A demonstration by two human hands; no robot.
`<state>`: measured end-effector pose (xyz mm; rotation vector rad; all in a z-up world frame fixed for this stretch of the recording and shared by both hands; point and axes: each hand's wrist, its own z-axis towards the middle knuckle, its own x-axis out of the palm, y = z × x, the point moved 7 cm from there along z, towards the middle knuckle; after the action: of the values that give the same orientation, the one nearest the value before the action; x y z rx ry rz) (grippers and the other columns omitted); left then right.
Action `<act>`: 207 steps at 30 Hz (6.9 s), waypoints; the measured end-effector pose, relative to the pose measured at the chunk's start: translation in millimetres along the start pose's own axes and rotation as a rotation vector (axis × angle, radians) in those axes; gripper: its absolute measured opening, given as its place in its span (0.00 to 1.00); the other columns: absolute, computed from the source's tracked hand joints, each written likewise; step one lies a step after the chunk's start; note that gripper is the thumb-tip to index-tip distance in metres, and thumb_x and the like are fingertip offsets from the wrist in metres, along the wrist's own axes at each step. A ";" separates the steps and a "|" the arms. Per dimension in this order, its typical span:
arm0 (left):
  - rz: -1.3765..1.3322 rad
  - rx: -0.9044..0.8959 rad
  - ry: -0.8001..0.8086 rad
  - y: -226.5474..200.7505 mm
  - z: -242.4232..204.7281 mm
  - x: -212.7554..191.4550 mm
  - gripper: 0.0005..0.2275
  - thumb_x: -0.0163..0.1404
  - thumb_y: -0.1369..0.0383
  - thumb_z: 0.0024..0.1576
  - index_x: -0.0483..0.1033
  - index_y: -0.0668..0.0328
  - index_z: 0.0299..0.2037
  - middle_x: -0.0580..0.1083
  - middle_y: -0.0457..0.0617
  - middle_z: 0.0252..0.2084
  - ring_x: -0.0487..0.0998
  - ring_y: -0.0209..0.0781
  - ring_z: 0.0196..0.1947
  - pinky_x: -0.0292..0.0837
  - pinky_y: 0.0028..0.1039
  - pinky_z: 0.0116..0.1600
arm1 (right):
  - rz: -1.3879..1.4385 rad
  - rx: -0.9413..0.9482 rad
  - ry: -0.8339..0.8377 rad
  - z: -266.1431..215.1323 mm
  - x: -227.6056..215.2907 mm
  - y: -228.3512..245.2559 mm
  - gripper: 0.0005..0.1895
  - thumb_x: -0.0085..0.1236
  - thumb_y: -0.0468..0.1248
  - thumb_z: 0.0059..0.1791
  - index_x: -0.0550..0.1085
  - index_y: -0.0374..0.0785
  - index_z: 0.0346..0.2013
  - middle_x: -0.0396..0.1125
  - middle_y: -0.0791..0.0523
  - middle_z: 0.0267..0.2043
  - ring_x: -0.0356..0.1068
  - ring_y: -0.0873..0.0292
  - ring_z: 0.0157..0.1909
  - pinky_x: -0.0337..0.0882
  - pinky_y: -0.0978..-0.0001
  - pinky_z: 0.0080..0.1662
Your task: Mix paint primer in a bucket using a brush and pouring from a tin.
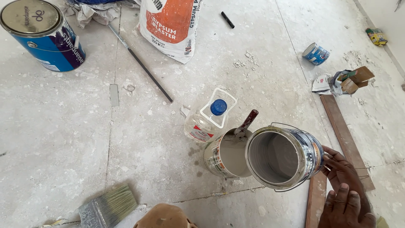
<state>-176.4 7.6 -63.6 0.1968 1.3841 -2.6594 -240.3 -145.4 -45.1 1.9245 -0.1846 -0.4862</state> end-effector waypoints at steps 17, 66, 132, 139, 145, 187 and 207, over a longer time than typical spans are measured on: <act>0.006 0.089 0.063 -18.9 35.7 -70.3 0.15 0.44 0.57 0.77 0.67 0.59 0.42 0.71 0.67 0.57 0.67 0.67 0.73 0.62 0.62 0.72 | -0.005 -0.015 0.015 22.8 -19.3 -15.3 0.21 0.48 0.39 0.58 0.68 0.36 0.66 0.71 0.56 0.53 0.70 0.64 0.53 0.70 0.64 0.56; 0.372 0.078 1.048 196.8 262.6 -251.9 0.10 0.64 0.67 0.45 0.77 0.55 0.34 0.77 0.49 0.38 0.79 0.45 0.42 0.75 0.37 0.47 | 0.037 -0.458 0.177 -31.9 85.5 57.6 0.22 0.58 0.31 0.52 0.74 0.29 0.60 0.68 0.58 0.38 0.69 0.63 0.41 0.70 0.70 0.47; 0.914 0.342 1.066 127.5 246.8 -281.4 0.42 0.64 0.66 0.51 0.53 0.57 0.75 0.74 0.56 0.59 0.77 0.53 0.57 0.77 0.40 0.57 | -1.109 -0.672 -0.248 -136.0 217.1 110.6 0.69 0.80 0.62 0.28 0.49 0.53 0.74 0.42 0.44 0.74 0.43 0.40 0.72 0.51 0.36 0.64; 0.862 0.216 1.117 119.2 246.5 -303.2 0.36 0.62 0.59 0.53 0.60 0.59 0.70 0.76 0.57 0.55 0.77 0.54 0.54 0.79 0.42 0.52 | -1.148 -0.736 -0.310 -121.1 224.3 103.4 0.66 0.79 0.61 0.28 0.51 0.50 0.71 0.40 0.45 0.73 0.44 0.39 0.73 0.50 0.32 0.67; 0.115 0.172 0.787 150.0 217.7 -372.9 0.26 0.56 0.54 0.58 0.71 0.63 0.62 0.77 0.59 0.51 0.79 0.50 0.49 0.78 0.42 0.53 | -1.171 -0.682 -0.269 -122.1 224.4 109.9 0.63 0.76 0.59 0.31 0.50 0.50 0.71 0.43 0.46 0.70 0.45 0.40 0.71 0.53 0.33 0.63; -0.012 -0.536 0.131 263.0 -4.7 -322.5 0.14 0.64 0.75 0.48 0.77 0.56 0.43 0.72 0.45 0.47 0.80 0.39 0.44 0.86 0.27 0.43 | -0.928 -0.481 -0.145 -79.2 158.7 89.8 0.45 0.69 0.55 0.37 0.59 0.43 0.61 0.52 0.45 0.65 0.60 0.38 0.62 0.80 0.42 0.47; 0.321 0.136 0.217 221.8 15.5 -337.3 0.11 0.59 0.72 0.57 0.78 0.57 0.49 0.68 0.50 0.42 0.71 0.49 0.43 0.67 0.42 0.45 | -0.621 -0.353 -0.032 -27.6 114.8 71.2 0.29 0.57 0.54 0.45 0.70 0.51 0.59 0.55 0.42 0.65 0.71 0.39 0.55 0.84 0.49 0.44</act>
<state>194.2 -110.6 -172.6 0.6797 1.1100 -2.5156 -118.1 -190.4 0.4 1.5996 0.4681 -0.8932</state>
